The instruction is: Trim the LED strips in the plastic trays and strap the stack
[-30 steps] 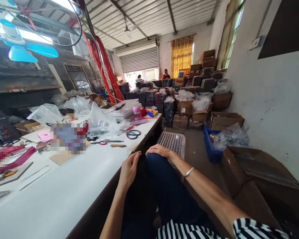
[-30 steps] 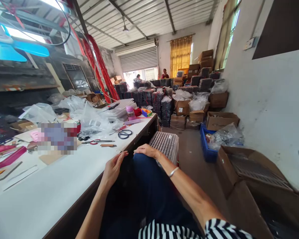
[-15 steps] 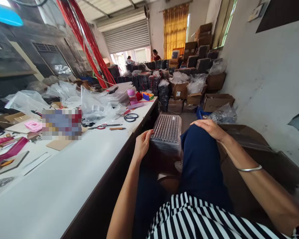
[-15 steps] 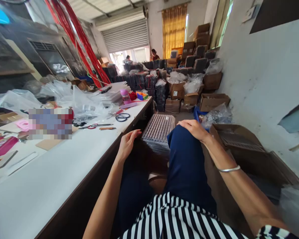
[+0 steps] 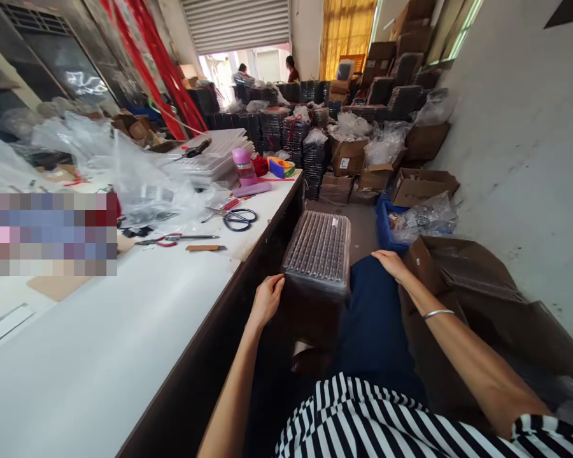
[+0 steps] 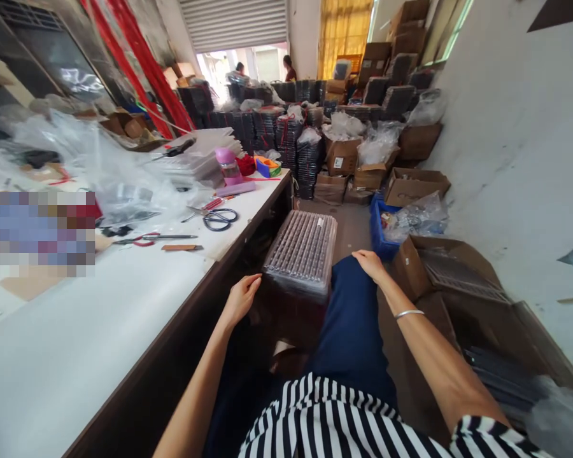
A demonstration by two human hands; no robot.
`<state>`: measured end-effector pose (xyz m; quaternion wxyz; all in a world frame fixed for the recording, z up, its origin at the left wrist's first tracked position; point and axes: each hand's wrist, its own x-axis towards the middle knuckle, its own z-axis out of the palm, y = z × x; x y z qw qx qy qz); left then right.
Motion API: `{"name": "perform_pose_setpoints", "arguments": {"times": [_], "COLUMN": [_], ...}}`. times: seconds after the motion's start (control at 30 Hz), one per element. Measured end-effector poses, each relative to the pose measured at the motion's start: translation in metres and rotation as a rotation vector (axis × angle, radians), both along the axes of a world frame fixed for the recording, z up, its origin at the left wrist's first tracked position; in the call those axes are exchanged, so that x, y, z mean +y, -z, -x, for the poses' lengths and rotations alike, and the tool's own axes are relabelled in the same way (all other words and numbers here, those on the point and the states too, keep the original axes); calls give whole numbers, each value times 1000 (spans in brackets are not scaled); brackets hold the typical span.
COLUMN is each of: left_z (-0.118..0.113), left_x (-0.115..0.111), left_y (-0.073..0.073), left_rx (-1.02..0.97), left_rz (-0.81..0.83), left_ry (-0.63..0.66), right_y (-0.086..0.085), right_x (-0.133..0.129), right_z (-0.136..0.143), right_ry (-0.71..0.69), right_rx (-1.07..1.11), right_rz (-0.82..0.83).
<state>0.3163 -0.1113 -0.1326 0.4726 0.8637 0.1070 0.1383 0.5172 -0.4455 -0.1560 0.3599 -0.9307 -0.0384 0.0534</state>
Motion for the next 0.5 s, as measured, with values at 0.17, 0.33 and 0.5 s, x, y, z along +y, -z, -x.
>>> {"name": "perform_pose_setpoints", "arguments": {"times": [0.17,0.33,0.5], "left_z": [-69,-176,-251], "left_x": [-1,6,16], "left_y": [19,29,43], "left_rx": [75,210,336], "left_rz": [-108,-162,-90], "left_ry": [-37,-6,112], "right_y": [67,109,126], "right_x": [7,17,-4], "right_z": [-28,-46,-49], "right_ry": [93,158,213], "right_rx": [227,344,379], "right_rz": [144,179,213]}}
